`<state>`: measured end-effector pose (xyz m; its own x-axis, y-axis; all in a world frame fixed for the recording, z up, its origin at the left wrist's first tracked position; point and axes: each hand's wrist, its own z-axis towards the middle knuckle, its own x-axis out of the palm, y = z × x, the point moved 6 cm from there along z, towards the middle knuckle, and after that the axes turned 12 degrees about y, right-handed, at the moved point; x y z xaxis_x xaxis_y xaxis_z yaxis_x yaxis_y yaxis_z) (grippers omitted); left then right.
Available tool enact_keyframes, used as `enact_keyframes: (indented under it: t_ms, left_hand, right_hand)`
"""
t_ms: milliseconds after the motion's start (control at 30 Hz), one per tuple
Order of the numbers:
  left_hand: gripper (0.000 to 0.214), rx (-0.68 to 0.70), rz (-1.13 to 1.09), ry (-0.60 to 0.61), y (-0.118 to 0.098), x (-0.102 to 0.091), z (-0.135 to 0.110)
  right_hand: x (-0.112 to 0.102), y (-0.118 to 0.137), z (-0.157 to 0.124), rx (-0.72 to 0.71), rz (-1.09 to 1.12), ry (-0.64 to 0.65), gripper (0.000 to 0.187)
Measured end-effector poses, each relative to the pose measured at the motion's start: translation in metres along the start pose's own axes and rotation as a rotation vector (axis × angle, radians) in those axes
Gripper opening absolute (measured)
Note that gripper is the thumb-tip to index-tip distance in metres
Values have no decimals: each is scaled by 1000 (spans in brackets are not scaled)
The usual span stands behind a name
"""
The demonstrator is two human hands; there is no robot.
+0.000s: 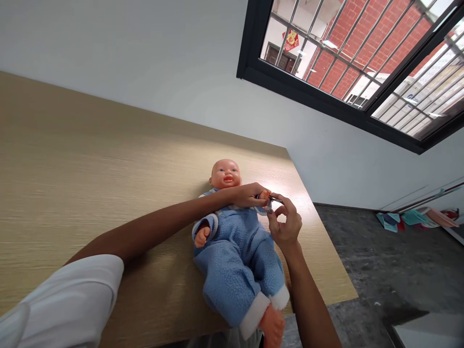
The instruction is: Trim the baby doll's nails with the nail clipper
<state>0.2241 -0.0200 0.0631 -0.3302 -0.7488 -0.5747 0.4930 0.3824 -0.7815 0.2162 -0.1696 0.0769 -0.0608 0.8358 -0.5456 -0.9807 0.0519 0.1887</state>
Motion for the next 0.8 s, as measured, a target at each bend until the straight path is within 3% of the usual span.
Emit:
enact_keyframes:
  t_ms: [167, 400, 800]
  left_hand:
    - [49, 6, 6, 2, -2, 0, 0]
    - [56, -43, 3, 12, 2, 0, 0]
    - [44, -17, -5, 2, -3, -1, -2]
  right_hand:
    - [-1, 3, 2, -38, 9, 9, 33]
    - [-3, -9, -8, 82, 91, -119, 47]
    - [-1, -4, -3, 43, 61, -60, 46]
